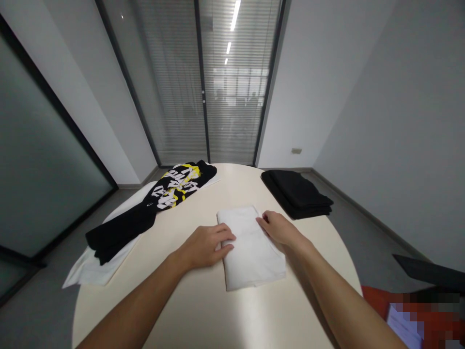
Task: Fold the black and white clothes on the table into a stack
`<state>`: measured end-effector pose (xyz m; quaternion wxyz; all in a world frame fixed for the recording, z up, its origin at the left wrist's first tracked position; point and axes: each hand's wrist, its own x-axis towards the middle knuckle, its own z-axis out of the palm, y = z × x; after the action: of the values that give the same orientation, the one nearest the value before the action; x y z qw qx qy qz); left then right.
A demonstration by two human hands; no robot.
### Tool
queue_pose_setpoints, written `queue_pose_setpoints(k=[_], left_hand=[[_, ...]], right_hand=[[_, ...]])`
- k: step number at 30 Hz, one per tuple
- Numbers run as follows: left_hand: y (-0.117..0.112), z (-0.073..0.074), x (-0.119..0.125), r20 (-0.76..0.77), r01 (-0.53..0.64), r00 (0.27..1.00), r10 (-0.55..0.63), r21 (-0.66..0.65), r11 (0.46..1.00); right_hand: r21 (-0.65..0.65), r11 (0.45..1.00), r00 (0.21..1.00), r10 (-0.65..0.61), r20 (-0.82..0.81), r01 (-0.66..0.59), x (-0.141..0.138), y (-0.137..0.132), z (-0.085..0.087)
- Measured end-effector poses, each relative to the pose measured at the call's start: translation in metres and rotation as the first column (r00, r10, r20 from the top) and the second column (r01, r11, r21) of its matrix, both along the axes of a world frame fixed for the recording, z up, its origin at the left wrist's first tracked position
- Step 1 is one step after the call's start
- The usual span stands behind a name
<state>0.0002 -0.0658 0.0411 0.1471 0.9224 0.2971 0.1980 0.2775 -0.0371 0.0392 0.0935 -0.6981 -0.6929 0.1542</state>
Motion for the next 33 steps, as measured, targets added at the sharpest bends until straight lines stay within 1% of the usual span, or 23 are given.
queue_pose_setpoints(k=[1, 3, 5, 7, 9, 11, 15, 18, 20, 23, 26, 28, 30, 31, 33], left_hand=[[0.0, -0.001, 0.0, 0.001, 0.005, 1.0, -0.005, 0.024, 1.0], [0.0, -0.004, 0.0, -0.016, 0.021, 1.0, -0.021, 0.047, 0.999], [0.002, -0.009, -0.002, -0.06, 0.025, 0.998, -0.024, 0.013, 1.0], [0.003, -0.014, -0.004, -0.12, 0.007, 0.993, -0.013, -0.053, 0.999], [0.004, -0.018, -0.005, -0.166, -0.019, 0.986, 0.002, -0.102, 0.995], [0.004, -0.019, -0.005, -0.207, -0.034, 0.978, 0.009, -0.12, 0.992], [-0.001, -0.017, -0.002, -0.279, -0.043, 0.96, 0.016, -0.092, 0.995], [-0.005, -0.013, 0.002, -0.279, -0.03, 0.96, 0.015, -0.049, 0.998], [-0.009, -0.011, 0.007, -0.272, 0.022, 0.962, -0.031, -0.035, 0.999], [-0.015, -0.009, 0.015, -0.28, 0.087, 0.955, -0.097, -0.05, 0.995], [-0.019, -0.007, 0.02, -0.291, 0.08, 0.952, -0.098, -0.072, 0.994], [-0.019, -0.006, 0.02, -0.291, 0.084, 0.951, -0.107, -0.089, 0.992], [-0.017, -0.007, 0.019, -0.273, 0.082, 0.956, -0.105, -0.096, 0.992], [-0.014, -0.008, 0.018, -0.256, 0.063, 0.963, -0.084, -0.088, 0.994], [-0.009, -0.014, 0.015, -0.213, -0.015, 0.977, 0.004, -0.054, 0.998]], right_hand=[[0.008, 1.0, 1.0, -0.029, 0.003, 0.029, -0.001, 0.0, 0.001], [-0.034, 0.997, 0.998, -0.062, 0.01, 0.062, -0.002, -0.003, 0.005], [-0.093, 0.995, 0.999, -0.047, 0.012, 0.048, -0.004, -0.006, 0.01], [-0.125, 0.992, 1.0, 0.0, 0.016, 0.002, -0.006, -0.009, 0.015], [-0.129, 0.991, 0.999, 0.028, 0.029, -0.024, -0.009, -0.012, 0.017], [-0.119, 0.992, 0.999, 0.032, 0.043, -0.027, -0.012, -0.014, 0.018], [-0.088, 0.996, 0.997, 0.027, 0.069, -0.021, -0.017, -0.016, 0.018], [-0.072, 0.997, 0.998, 0.01, 0.061, -0.005, -0.02, -0.016, 0.015], [-0.043, 0.999, 0.999, -0.013, 0.031, 0.014, -0.021, -0.014, 0.011], [0.005, 1.0, 0.998, -0.029, -0.062, 0.03, -0.019, -0.012, 0.007], [-0.019, 0.998, 0.993, -0.065, -0.101, 0.063, -0.016, -0.011, 0.005], [-0.05, 0.995, 0.994, -0.094, -0.062, 0.091, -0.015, -0.01, 0.006], [-0.05, 0.995, 0.996, -0.088, -0.027, 0.087, -0.015, -0.011, 0.007], [-0.038, 0.997, 0.997, -0.073, -0.023, 0.072, -0.016, -0.011, 0.007], [-0.001, 0.999, 0.999, -0.042, -0.033, 0.042, -0.016, -0.011, 0.008]])
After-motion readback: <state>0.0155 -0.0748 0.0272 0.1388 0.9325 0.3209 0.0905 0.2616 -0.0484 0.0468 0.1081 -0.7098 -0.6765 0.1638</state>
